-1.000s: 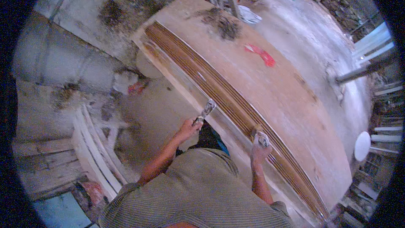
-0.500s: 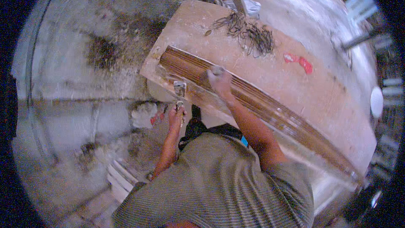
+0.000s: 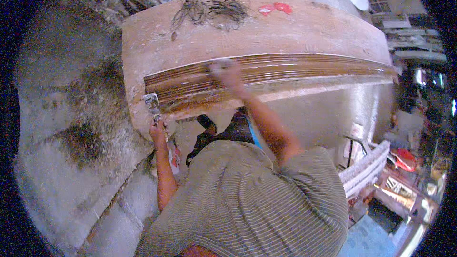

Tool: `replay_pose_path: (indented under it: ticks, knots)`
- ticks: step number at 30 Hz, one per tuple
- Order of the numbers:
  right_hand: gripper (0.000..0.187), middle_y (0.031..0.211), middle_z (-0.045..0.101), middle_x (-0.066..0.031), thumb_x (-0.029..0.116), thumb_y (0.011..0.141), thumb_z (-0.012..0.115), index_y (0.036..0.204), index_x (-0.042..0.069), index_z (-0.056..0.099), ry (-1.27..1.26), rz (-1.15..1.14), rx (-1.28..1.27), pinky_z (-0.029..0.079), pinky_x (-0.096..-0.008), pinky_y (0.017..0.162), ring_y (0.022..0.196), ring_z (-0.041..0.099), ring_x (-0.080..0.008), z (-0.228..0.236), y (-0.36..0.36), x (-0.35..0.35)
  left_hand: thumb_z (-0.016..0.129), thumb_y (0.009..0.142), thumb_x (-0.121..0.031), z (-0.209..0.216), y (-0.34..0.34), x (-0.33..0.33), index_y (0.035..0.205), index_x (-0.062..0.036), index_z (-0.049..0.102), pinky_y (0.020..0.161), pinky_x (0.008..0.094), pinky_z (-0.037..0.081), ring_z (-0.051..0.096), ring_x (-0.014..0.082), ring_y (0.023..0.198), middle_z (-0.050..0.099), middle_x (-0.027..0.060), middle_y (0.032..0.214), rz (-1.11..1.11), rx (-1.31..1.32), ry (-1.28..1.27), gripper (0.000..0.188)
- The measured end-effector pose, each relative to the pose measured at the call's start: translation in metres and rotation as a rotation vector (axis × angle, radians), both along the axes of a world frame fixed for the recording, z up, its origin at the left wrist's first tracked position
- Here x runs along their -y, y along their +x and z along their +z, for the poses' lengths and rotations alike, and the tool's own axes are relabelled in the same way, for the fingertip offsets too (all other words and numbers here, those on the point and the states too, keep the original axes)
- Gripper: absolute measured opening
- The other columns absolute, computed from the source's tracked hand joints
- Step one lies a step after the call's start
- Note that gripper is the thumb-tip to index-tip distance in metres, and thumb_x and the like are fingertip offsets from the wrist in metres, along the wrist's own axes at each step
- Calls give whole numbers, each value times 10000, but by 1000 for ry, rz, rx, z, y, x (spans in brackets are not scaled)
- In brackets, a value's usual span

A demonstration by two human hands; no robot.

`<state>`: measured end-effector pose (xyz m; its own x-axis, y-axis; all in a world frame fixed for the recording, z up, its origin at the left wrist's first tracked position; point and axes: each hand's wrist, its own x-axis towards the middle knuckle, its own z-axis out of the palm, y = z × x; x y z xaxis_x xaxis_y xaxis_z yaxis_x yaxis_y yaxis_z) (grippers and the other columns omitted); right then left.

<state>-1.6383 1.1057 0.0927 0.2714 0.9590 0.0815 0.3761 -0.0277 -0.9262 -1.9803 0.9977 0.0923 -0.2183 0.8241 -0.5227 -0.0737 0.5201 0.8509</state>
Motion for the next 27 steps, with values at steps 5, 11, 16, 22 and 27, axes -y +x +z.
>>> replay_pose_path:
  ticks: [5,11,16,22,27]
  knots:
    - [167,689,651,-67,249,754,724,815,97,694,-198,-483,868,483,-381,586,598,592,-216,22,257,69,593,920,-188,1,15,-25,935,-137,542,440,219,368,464,52,495,537,-35,662,-129,20,-28,73]
    - [166,802,682,-147,215,814,607,868,88,699,76,-24,742,503,-426,661,713,648,-314,-11,69,23,598,910,-176,23,1,-20,960,-140,545,429,213,366,461,46,495,543,-35,685,-51,111,-63,81]
    - [267,843,705,-111,335,845,652,928,91,723,-99,268,276,512,-393,709,747,658,-248,1,-186,-44,627,876,-165,10,-25,-13,1000,-119,566,437,217,383,469,66,501,549,-21,698,37,45,-111,146]
    - [320,699,664,-61,363,817,712,848,46,693,-150,232,25,502,-350,671,641,581,-152,13,-190,-62,643,860,-265,-7,-30,-14,1115,-69,586,547,280,456,546,123,634,578,10,777,-106,-63,8,327]
    - [183,663,614,-106,222,818,675,762,49,651,-127,-285,328,484,-354,632,616,575,-195,23,57,15,622,902,-243,-12,6,-34,1204,-36,542,634,284,464,566,153,751,606,62,908,-465,-209,37,375]
